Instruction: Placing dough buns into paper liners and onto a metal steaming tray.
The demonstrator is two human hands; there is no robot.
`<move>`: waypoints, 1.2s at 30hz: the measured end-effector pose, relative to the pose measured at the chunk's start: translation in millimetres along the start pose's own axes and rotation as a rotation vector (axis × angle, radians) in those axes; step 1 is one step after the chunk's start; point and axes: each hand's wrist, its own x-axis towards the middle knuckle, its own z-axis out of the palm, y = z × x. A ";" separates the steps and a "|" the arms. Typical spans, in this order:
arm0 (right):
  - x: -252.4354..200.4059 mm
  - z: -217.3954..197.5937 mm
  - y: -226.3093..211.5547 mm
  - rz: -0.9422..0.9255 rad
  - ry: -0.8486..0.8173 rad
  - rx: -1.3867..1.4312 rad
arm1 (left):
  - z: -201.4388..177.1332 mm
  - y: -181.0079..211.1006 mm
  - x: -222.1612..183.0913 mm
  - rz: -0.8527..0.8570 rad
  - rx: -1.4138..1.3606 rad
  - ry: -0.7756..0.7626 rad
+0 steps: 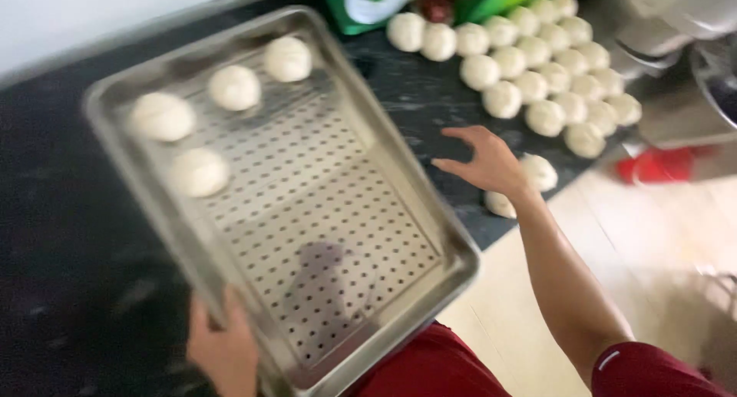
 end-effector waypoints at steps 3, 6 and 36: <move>-41.6 -6.4 75.0 0.181 0.016 -0.103 | 0.3 0.3 -0.5 -0.027 -0.053 -0.018; -66.2 4.3 107.4 0.296 -0.010 -0.153 | 0.5 -1.3 -2.3 0.062 -0.064 0.042; 28.2 192.6 -266.2 -0.700 -0.315 0.071 | -11.6 -8.1 2.0 -0.054 -0.207 0.050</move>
